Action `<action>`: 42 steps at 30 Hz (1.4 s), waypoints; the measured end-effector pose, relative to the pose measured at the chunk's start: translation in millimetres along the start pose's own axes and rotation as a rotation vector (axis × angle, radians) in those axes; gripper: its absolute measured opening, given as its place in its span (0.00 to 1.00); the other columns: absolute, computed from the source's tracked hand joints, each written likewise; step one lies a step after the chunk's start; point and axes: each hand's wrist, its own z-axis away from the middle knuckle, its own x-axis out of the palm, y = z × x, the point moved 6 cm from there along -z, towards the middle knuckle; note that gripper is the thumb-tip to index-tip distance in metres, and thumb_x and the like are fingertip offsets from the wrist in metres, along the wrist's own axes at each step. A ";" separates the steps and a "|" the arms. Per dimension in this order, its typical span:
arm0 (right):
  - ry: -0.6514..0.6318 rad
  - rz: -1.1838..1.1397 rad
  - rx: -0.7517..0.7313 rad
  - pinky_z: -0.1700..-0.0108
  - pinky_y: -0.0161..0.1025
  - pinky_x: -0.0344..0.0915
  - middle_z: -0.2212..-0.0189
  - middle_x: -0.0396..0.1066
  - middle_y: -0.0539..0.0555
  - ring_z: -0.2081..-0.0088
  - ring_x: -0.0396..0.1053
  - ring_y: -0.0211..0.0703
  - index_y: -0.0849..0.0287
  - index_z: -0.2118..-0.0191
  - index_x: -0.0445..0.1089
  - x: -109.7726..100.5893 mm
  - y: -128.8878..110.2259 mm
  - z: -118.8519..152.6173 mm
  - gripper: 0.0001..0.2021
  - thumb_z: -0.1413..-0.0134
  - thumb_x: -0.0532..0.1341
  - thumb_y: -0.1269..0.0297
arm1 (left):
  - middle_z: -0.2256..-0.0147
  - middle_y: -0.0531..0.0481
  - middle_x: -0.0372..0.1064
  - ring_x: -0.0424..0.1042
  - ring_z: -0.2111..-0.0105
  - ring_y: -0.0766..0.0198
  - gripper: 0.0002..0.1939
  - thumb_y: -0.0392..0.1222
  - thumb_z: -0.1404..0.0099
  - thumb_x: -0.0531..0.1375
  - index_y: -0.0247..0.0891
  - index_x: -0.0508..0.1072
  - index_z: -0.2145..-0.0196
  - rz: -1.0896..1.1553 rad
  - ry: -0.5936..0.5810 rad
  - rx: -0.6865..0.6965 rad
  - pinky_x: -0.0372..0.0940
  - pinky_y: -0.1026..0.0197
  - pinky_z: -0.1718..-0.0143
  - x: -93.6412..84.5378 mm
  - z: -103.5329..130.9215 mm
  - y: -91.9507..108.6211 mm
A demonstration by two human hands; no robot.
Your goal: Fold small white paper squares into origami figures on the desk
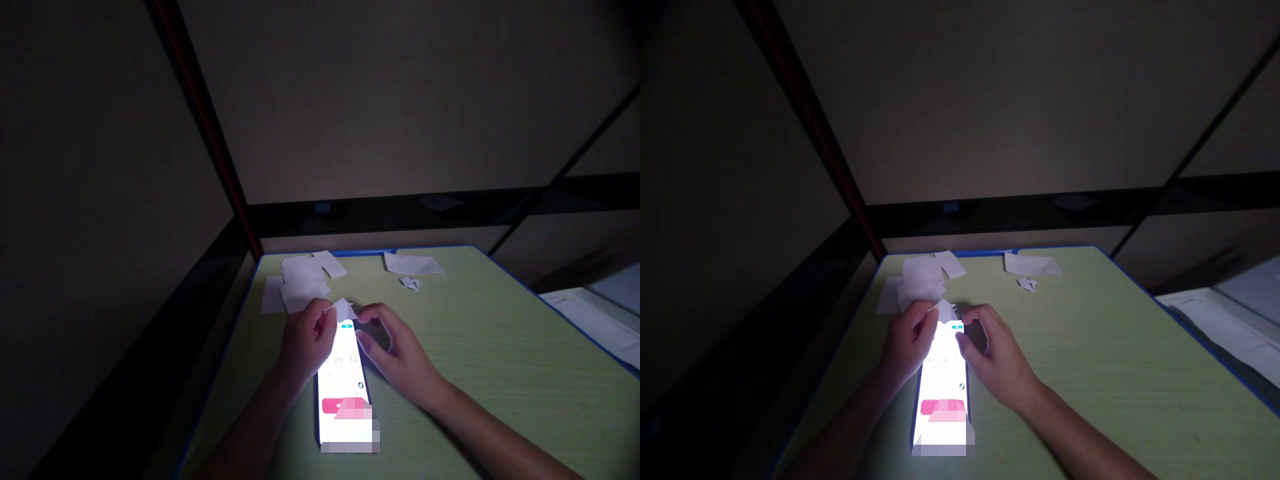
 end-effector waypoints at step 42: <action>0.076 -0.797 0.303 0.74 0.33 0.55 0.84 0.65 0.45 0.80 0.60 0.32 0.62 0.75 0.69 10.3 26.1 -17.0 0.08 0.63 0.66 0.65 | 0.86 0.59 0.55 0.57 0.85 0.71 0.12 0.47 0.39 0.52 0.36 0.66 0.74 0.294 -0.171 -0.183 0.52 0.68 0.83 20.5 4.6 -17.5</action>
